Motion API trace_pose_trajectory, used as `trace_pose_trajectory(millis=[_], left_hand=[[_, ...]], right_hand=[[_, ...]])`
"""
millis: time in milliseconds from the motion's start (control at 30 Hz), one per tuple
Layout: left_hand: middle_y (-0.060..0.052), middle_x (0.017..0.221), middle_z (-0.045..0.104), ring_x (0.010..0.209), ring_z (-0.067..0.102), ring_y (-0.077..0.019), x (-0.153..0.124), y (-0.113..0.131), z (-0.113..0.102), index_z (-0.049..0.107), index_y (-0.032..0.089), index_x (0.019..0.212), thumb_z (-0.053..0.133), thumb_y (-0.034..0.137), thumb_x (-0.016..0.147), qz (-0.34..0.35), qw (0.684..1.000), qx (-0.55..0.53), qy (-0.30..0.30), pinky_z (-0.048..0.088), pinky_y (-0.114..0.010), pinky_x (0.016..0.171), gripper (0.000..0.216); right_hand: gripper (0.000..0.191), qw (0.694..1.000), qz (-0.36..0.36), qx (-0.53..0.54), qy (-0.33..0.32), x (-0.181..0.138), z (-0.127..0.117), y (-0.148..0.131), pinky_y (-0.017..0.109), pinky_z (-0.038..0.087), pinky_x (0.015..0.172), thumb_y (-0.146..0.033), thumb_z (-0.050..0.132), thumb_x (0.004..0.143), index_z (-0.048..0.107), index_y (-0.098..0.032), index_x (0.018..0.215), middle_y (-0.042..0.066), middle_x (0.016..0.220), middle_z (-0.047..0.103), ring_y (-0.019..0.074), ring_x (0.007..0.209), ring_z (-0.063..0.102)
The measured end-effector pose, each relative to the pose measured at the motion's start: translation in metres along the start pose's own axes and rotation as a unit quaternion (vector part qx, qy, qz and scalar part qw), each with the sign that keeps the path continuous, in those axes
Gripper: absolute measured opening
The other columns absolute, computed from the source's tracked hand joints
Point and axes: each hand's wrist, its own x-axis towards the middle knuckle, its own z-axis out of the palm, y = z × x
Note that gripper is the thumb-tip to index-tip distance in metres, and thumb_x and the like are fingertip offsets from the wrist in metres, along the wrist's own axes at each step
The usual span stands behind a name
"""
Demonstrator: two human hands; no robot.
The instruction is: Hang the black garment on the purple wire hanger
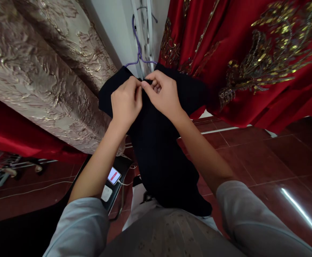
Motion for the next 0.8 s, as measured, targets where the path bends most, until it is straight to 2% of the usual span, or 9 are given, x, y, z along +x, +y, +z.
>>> trace_pose_trajectory(millis=[133, 267, 333, 433, 467, 533, 633, 733, 800], left_hand=[[-0.010, 0.092, 0.067, 0.091, 0.067, -0.0265, -0.006, 0.005, 0.011, 0.063, 0.021, 0.102, 0.048, 0.025, 0.103, 0.017, 0.999, 0.038, -0.019, 0.053, -0.038, 0.084, 0.016], [-0.013, 0.086, 0.067, 0.083, 0.065, -0.0285, -0.046, 0.014, 0.036, 0.066, 0.014, 0.097, 0.044, 0.011, 0.095, 0.093, 0.969, 0.113, -0.199, 0.052, -0.040, 0.076, 0.022], [-0.016, 0.099, 0.069, 0.096, 0.065, -0.0317, -0.062, 0.017, 0.038, 0.068, 0.013, 0.100, 0.045, 0.012, 0.096, 0.152, 0.949, 0.121, -0.247, 0.051, -0.044, 0.082, 0.023], [-0.013, 0.140, 0.060, 0.136, 0.047, -0.0392, -0.057, 0.012, 0.022, 0.067, 0.021, 0.119, 0.055, 0.018, 0.094, 0.158, 0.965, 0.110, -0.180, 0.037, -0.059, 0.109, 0.028], [-0.009, 0.147, 0.056, 0.145, 0.037, -0.0394, -0.047, 0.007, 0.014, 0.066, 0.025, 0.122, 0.057, 0.019, 0.091, 0.136, 0.973, 0.111, -0.153, 0.026, -0.064, 0.117, 0.033], [-0.003, 0.142, 0.059, 0.152, 0.024, -0.0357, -0.023, -0.010, -0.004, 0.066, 0.029, 0.118, 0.058, 0.016, 0.088, 0.086, 0.978, 0.133, -0.133, 0.005, -0.067, 0.123, 0.033], [-0.001, 0.123, 0.066, 0.150, 0.029, -0.0299, 0.006, -0.040, -0.026, 0.066, 0.026, 0.103, 0.056, 0.010, 0.083, 0.082, 0.969, 0.190, -0.134, -0.002, -0.067, 0.123, 0.028], [0.000, 0.118, 0.067, 0.142, 0.039, -0.0262, 0.015, -0.065, -0.042, 0.065, 0.024, 0.100, 0.056, 0.008, 0.081, 0.087, 0.970, 0.196, -0.111, 0.007, -0.061, 0.125, 0.027], [-0.001, 0.114, 0.067, 0.136, 0.045, -0.0266, 0.012, -0.081, -0.050, 0.065, 0.022, 0.098, 0.054, 0.010, 0.083, 0.055, 0.976, 0.183, -0.108, 0.017, -0.057, 0.124, 0.022]], right_hand=[[0.023, 0.999, -0.019, -0.010, 0.038, 0.009, -0.001, -0.010, 0.028, 0.044, 0.071, -0.031, 0.064, 0.099, 0.052, -0.024, 0.080, -0.003, 0.068, 0.046, 0.0141, 0.067, 0.048], [0.024, 0.983, -0.076, 0.029, 0.167, 0.028, -0.022, -0.020, 0.025, 0.036, 0.062, -0.019, 0.059, 0.100, 0.048, -0.024, 0.079, -0.004, 0.069, 0.039, 0.0110, 0.064, 0.040], [0.021, 0.975, -0.091, 0.027, 0.202, 0.036, -0.047, -0.014, 0.025, 0.036, 0.062, -0.017, 0.058, 0.100, 0.050, -0.022, 0.081, -0.003, 0.073, 0.043, 0.0096, 0.065, 0.043], [0.014, 0.970, -0.073, -0.034, 0.228, 0.032, -0.095, 0.016, 0.025, 0.037, 0.065, -0.019, 0.057, 0.099, 0.055, -0.020, 0.085, -0.002, 0.075, 0.048, 0.0100, 0.067, 0.047], [0.015, 0.967, -0.058, -0.058, 0.240, 0.024, -0.110, 0.030, 0.025, 0.037, 0.066, -0.020, 0.056, 0.100, 0.054, -0.020, 0.085, -0.002, 0.074, 0.047, 0.0104, 0.066, 0.046], [0.017, 0.960, -0.012, -0.120, 0.252, 0.001, -0.134, 0.059, 0.026, 0.039, 0.070, -0.022, 0.053, 0.101, 0.052, -0.019, 0.083, -0.002, 0.074, 0.046, 0.0116, 0.068, 0.046], [0.014, 0.955, 0.109, -0.192, 0.201, -0.048, -0.139, 0.094, 0.029, 0.039, 0.071, -0.018, 0.055, 0.093, 0.054, -0.019, 0.079, -0.002, 0.070, 0.048, 0.0139, 0.067, 0.046], [0.010, 0.966, 0.205, -0.153, 0.041, -0.090, -0.108, 0.105, 0.031, 0.043, 0.071, -0.018, 0.057, 0.086, 0.058, -0.019, 0.077, 0.000, 0.068, 0.055, 0.0158, 0.066, 0.051], [0.010, 0.971, 0.217, -0.096, -0.035, -0.106, -0.079, 0.098, 0.032, 0.045, 0.071, -0.026, 0.060, 0.087, 0.061, -0.019, 0.081, 0.001, 0.070, 0.060, 0.0171, 0.068, 0.056]])
